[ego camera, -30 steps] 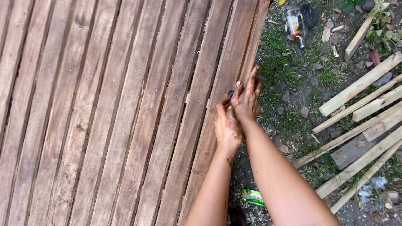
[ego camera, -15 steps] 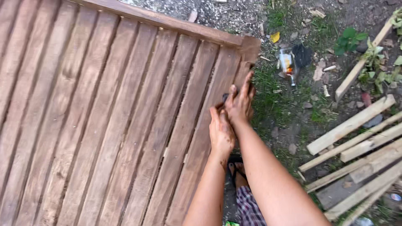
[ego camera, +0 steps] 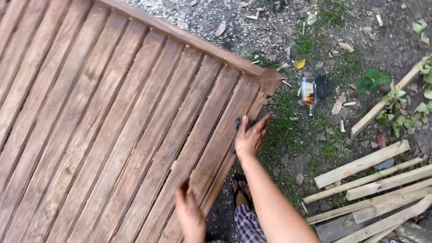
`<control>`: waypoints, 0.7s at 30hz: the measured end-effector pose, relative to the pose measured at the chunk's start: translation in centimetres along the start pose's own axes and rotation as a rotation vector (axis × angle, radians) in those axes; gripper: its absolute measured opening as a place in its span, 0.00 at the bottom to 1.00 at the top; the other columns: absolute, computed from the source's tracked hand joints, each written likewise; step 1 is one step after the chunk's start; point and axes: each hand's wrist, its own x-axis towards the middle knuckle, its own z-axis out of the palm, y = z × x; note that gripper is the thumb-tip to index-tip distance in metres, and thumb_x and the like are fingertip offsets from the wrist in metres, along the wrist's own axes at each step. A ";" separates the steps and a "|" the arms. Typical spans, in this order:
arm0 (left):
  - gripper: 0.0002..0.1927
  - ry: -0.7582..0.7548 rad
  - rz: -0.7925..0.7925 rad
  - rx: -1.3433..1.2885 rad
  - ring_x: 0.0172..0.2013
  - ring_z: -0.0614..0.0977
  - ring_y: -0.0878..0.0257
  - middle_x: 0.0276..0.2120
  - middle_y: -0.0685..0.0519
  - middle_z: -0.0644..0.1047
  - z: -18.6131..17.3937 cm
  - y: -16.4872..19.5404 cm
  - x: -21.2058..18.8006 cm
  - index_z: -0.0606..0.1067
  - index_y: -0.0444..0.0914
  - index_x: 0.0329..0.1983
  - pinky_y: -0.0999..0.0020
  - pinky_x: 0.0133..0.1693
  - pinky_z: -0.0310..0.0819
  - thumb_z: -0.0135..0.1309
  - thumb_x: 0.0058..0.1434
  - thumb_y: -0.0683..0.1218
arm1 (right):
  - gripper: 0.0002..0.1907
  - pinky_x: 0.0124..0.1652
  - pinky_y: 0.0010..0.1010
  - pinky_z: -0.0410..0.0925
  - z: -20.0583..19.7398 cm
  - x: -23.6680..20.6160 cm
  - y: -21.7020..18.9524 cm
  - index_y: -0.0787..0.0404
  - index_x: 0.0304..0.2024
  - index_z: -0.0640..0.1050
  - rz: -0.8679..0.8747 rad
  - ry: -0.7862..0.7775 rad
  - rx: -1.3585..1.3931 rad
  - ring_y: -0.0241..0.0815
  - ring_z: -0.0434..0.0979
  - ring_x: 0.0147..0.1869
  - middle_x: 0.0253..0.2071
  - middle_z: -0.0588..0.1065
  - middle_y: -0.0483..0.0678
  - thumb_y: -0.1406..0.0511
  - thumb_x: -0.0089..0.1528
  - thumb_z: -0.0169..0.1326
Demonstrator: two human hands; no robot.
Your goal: The person applies a brown wood stain to a slatted wooden bench using a cloth. They repeatedly dip the cloth into a plastic container of stain and wipe the side frame and slatted top surface. The person moves between sections of the bench, refills the container from a larger can, and continues applying the stain.
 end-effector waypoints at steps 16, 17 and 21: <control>0.18 0.427 -0.042 0.085 0.62 0.73 0.52 0.60 0.39 0.73 -32.6 -6.8 -11.9 0.69 0.30 0.62 0.58 0.63 0.64 0.41 0.71 0.41 | 0.57 0.62 0.51 0.65 3.0 -31.9 10.5 0.75 0.73 0.41 -0.354 -0.323 -0.164 0.73 0.69 0.64 0.62 0.62 0.78 0.43 0.66 0.55; 0.18 0.417 0.000 0.102 0.62 0.73 0.52 0.60 0.39 0.73 -33.8 -6.0 -12.1 0.69 0.30 0.62 0.58 0.63 0.64 0.40 0.71 0.40 | 0.52 0.56 0.53 0.69 2.7 -33.1 10.6 0.72 0.74 0.45 -0.181 -0.461 -0.113 0.69 0.73 0.62 0.67 0.60 0.71 0.47 0.65 0.56; 0.17 0.574 -0.029 -0.090 0.60 0.73 0.56 0.58 0.43 0.73 -40.8 -6.1 -13.9 0.69 0.30 0.61 0.62 0.61 0.65 0.41 0.72 0.40 | 0.44 0.61 0.34 0.67 -0.2 -36.6 9.3 0.61 0.74 0.56 -0.114 -0.776 0.339 0.50 0.74 0.64 0.64 0.71 0.62 0.62 0.59 0.59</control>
